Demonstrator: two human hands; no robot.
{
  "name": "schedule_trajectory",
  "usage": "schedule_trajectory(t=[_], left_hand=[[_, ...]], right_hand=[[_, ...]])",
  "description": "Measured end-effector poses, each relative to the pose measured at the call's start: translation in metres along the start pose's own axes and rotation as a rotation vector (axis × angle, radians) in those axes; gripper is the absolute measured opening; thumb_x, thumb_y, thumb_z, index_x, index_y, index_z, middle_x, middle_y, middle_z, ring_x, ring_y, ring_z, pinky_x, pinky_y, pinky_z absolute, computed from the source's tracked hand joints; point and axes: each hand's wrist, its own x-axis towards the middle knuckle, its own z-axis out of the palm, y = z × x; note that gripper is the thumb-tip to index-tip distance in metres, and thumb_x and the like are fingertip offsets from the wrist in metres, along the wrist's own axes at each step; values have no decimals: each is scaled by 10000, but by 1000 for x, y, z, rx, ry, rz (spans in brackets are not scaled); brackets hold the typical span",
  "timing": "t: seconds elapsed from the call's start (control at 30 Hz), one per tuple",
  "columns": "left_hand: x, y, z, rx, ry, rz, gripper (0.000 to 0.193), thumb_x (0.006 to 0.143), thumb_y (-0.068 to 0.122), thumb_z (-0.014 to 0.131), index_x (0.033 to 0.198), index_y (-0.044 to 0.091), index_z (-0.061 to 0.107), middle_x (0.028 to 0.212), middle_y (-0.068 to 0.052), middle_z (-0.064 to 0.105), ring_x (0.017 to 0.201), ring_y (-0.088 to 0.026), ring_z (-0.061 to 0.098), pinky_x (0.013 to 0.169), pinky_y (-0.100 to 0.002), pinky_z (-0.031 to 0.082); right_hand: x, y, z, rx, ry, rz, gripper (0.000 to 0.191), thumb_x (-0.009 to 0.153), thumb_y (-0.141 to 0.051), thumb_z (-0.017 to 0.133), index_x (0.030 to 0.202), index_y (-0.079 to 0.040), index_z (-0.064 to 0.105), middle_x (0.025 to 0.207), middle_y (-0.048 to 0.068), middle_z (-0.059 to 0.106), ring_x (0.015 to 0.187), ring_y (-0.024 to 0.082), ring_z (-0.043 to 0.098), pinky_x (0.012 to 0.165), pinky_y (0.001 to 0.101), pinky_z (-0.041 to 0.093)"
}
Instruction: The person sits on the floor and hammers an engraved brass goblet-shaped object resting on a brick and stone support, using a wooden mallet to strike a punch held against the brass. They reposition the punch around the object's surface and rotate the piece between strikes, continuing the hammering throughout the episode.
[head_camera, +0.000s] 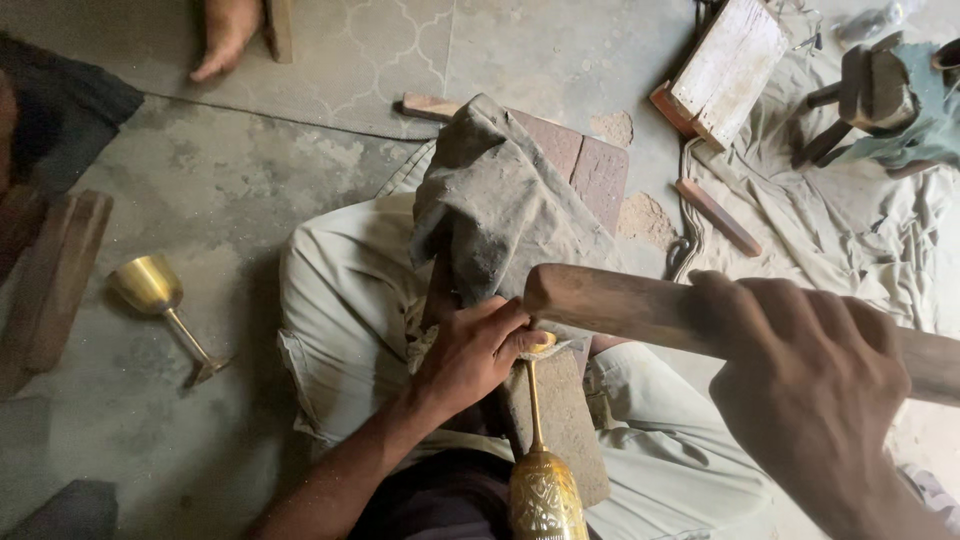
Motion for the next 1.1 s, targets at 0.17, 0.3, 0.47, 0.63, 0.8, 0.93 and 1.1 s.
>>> schedule_trajectory(t=[0.17, 0.3, 0.47, 0.63, 0.8, 0.93, 1.1], left_hand=[[2, -5, -3, 73, -138, -1, 232, 959, 181, 737, 1170, 139, 650, 775, -74, 630, 590, -166, 633, 462, -319, 516], [1, -8, 3, 65, -145, 55, 249, 996, 121, 670, 1242, 154, 649, 822, -77, 655, 609, -177, 648, 438, -283, 532], [-16, -7, 3, -63, 49, 6, 172, 984, 143, 712, 1123, 106, 619, 848, -69, 667, 704, -179, 682, 558, -318, 544], [-26, -4, 11, -166, 117, -132, 172, 981, 152, 728, 1082, 66, 618, 894, -64, 721, 740, -167, 742, 563, -322, 565], [-26, -5, 11, -97, 183, -12, 196, 971, 141, 731, 1131, 78, 637, 940, -78, 722, 797, -199, 737, 626, -341, 578], [-22, -7, 4, -129, 94, -34, 184, 965, 130, 740, 1116, 92, 643, 949, -65, 723, 781, -200, 739, 606, -342, 579], [-24, -14, 3, -99, 45, 14, 264, 939, 65, 703, 1186, 123, 631, 980, -94, 691, 807, -224, 737, 647, -327, 616]], right_hand=[[0, 0, -2, 589, 124, 194, 482, 804, -45, 649, 1280, -85, 588, 1078, 162, 679, 961, 336, 679, 801, 438, 542], [3, -1, 9, 247, 217, -63, 328, 908, 31, 657, 1189, -136, 681, 1041, 130, 732, 926, 326, 686, 851, 491, 531], [13, -4, 17, 246, 2, 43, 417, 844, 29, 641, 1208, -161, 715, 1024, 102, 737, 930, 284, 699, 854, 413, 529], [23, -16, 6, 175, -111, -25, 438, 840, 9, 637, 1238, -158, 710, 1045, 70, 742, 896, 247, 704, 907, 426, 519], [23, -25, -13, -70, -53, -181, 409, 878, -40, 653, 1208, -265, 739, 1049, 4, 765, 907, 224, 714, 937, 431, 518], [22, -27, -24, -69, 55, -125, 417, 825, 18, 666, 1147, -238, 732, 1055, 0, 764, 961, 232, 727, 930, 428, 526], [24, -20, -22, 56, 62, -132, 489, 747, -26, 687, 1203, -201, 689, 1052, 35, 727, 924, 217, 695, 872, 390, 535]])
